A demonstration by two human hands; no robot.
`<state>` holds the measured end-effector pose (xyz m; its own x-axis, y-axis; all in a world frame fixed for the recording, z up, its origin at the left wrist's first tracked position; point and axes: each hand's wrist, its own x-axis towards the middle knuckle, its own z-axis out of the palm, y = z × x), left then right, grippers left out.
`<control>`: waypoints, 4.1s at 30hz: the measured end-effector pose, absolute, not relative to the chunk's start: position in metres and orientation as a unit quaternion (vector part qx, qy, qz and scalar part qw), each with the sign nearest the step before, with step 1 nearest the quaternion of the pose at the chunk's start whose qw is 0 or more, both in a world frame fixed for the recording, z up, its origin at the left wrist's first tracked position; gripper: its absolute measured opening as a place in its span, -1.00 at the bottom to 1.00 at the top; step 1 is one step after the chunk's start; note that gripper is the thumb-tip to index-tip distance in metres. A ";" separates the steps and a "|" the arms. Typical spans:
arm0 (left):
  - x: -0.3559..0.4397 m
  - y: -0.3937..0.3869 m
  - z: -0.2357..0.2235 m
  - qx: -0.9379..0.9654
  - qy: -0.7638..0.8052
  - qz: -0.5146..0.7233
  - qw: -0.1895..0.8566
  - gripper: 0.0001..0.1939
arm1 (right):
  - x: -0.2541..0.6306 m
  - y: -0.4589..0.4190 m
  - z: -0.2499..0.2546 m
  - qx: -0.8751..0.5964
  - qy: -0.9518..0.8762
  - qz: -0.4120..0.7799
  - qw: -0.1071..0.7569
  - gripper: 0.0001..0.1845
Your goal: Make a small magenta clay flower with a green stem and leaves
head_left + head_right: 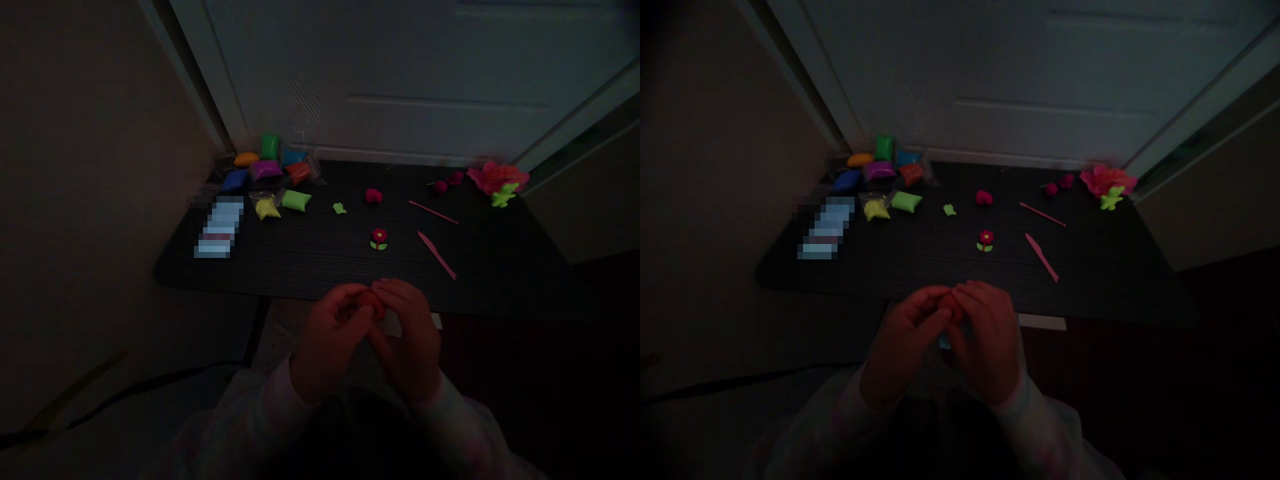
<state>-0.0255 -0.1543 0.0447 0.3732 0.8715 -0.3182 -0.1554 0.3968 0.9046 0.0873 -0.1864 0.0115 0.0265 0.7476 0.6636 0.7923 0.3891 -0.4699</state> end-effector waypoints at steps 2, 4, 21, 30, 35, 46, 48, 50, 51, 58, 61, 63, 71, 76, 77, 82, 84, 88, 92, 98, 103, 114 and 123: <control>-0.025 -0.154 0.044 0.421 0.438 0.364 0.706 -0.84 | 0.086 -0.186 0.012 -0.554 -0.694 -0.034 0.459 -0.63; -0.024 -0.154 0.044 0.432 0.441 0.365 0.697 -0.84 | 0.084 -0.186 0.012 -0.554 -0.691 -0.044 0.462 -0.64; -0.026 -0.154 0.045 0.454 0.439 0.356 0.689 -0.80 | 0.083 -0.184 0.011 -0.560 -0.679 -0.050 0.471 -0.65; -0.025 -0.151 0.043 0.469 0.452 0.359 0.669 -0.84 | 0.081 -0.186 0.011 -0.561 -0.681 -0.027 0.470 -0.60; -0.028 -0.148 0.034 0.496 0.461 0.378 0.632 -0.77 | 0.088 -0.186 0.017 -0.566 -0.702 0.063 0.428 -0.58; -0.034 -0.153 0.036 0.480 0.424 0.397 0.657 -0.78 | 0.100 -0.183 0.027 -0.598 -0.680 0.098 0.412 -0.77; -0.033 -0.151 0.035 0.472 0.426 0.393 0.664 -0.80 | 0.099 -0.184 0.028 -0.602 -0.680 0.076 0.411 -0.78; -0.033 -0.150 0.034 0.469 0.427 0.389 0.668 -0.80 | 0.099 -0.185 0.029 -0.606 -0.682 0.055 0.406 -0.80; -0.033 -0.149 0.034 0.470 0.427 0.389 0.668 -0.81 | 0.099 -0.186 0.029 -0.606 -0.685 0.048 0.403 -0.80; -0.036 -0.147 0.030 0.462 0.402 0.383 0.691 -0.84 | 0.100 -0.189 0.036 -0.593 -0.710 0.045 0.377 -0.83; -0.037 -0.146 0.028 0.439 0.393 0.389 0.708 -0.86 | 0.099 -0.190 0.037 -0.584 -0.713 0.055 0.383 -0.83; -0.037 -0.146 0.026 0.420 0.384 0.388 0.725 -0.87 | 0.099 -0.190 0.039 -0.586 -0.711 0.062 0.384 -0.81; -0.037 -0.145 0.022 0.364 0.373 0.370 0.769 -0.80 | 0.102 -0.190 0.042 -0.570 -0.734 0.057 0.365 -0.79; -0.040 -0.144 0.021 0.340 0.374 0.345 0.791 -0.76 | 0.105 -0.190 0.044 -0.556 -0.748 0.060 0.358 -0.78; -0.040 -0.144 0.021 0.335 0.369 0.346 0.795 -0.77 | 0.105 -0.190 0.045 -0.558 -0.746 0.062 0.358 -0.76; -0.040 -0.145 0.020 0.314 0.317 0.363 0.818 -0.78 | 0.107 -0.190 0.049 -0.571 -0.740 0.070 0.348 -0.79; -0.039 -0.146 0.020 0.307 0.299 0.369 0.825 -0.76 | 0.107 -0.191 0.050 -0.577 -0.736 0.081 0.344 -0.80; -0.039 -0.147 0.018 0.279 0.294 0.373 0.835 -0.71 | 0.106 -0.191 0.051 -0.583 -0.736 0.080 0.335 -0.79; -0.039 -0.147 0.017 0.277 0.260 0.367 0.849 -0.75 | 0.106 -0.191 0.053 -0.577 -0.743 0.076 0.330 -0.84; -0.033 -0.146 0.016 0.239 0.275 0.390 0.846 -0.92 | 0.105 -0.190 0.055 -0.558 -0.776 0.082 0.282 -0.83; -0.032 -0.147 0.016 0.206 0.281 0.397 0.849 -0.81 | 0.105 -0.190 0.054 -0.555 -0.776 0.095 0.284 -0.79; -0.029 -0.148 0.014 0.212 0.271 0.403 0.848 -0.85 | 0.105 -0.189 0.057 -0.564 -0.770 0.080 0.287 -0.82; -0.035 -0.148 0.007 0.274 0.250 0.381 0.847 -0.71 | 0.110 -0.189 0.060 -0.557 -0.756 0.129 0.319 -0.85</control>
